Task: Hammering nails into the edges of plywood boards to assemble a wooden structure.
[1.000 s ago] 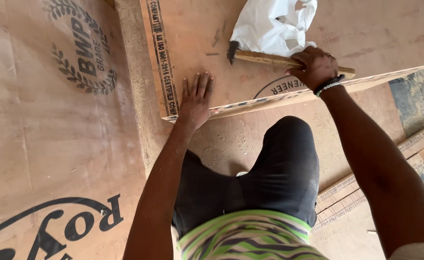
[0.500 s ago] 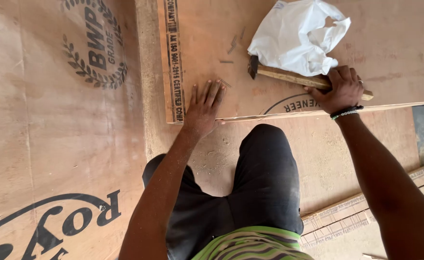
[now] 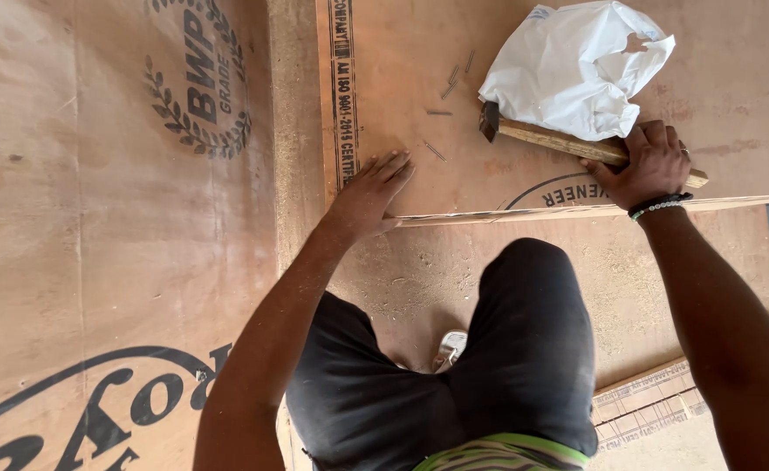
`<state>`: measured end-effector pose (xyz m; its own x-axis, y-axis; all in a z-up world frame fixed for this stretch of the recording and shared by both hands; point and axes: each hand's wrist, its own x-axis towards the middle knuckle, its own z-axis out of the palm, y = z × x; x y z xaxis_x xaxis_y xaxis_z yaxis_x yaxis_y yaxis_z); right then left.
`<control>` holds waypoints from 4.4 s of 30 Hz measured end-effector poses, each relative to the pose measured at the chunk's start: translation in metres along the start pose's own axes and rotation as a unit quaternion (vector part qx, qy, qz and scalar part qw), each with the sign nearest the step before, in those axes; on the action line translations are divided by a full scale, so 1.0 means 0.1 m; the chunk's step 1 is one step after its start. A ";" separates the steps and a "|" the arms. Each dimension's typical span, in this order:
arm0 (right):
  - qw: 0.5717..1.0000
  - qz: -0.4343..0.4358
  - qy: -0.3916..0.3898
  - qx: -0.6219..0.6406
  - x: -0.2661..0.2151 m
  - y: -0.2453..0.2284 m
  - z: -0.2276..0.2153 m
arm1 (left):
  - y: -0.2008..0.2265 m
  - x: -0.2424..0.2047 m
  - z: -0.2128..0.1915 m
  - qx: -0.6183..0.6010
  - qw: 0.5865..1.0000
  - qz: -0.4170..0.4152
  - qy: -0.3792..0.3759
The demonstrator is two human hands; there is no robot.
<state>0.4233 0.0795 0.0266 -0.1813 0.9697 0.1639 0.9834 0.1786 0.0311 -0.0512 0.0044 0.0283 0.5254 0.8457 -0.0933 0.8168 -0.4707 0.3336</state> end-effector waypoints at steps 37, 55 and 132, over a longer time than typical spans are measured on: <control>0.985 0.078 -0.156 0.017 0.18 -0.28 -0.31 | -0.40 -0.47 -0.10 0.183 0.974 -0.051 -0.122; 0.994 0.019 -0.100 0.049 0.26 -0.12 -0.22 | -0.94 -0.49 0.53 -0.444 0.818 -0.342 0.126; 0.733 0.267 -0.168 0.602 -2.50 0.54 -1.21 | 1.83 1.29 0.42 -0.388 0.896 -0.030 0.213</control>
<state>0.5215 -0.1735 0.1068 0.0415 0.9048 -0.4238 0.2385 -0.4209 -0.8752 0.1760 0.0173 0.0377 0.2123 0.9606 0.1793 0.3425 -0.2449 0.9070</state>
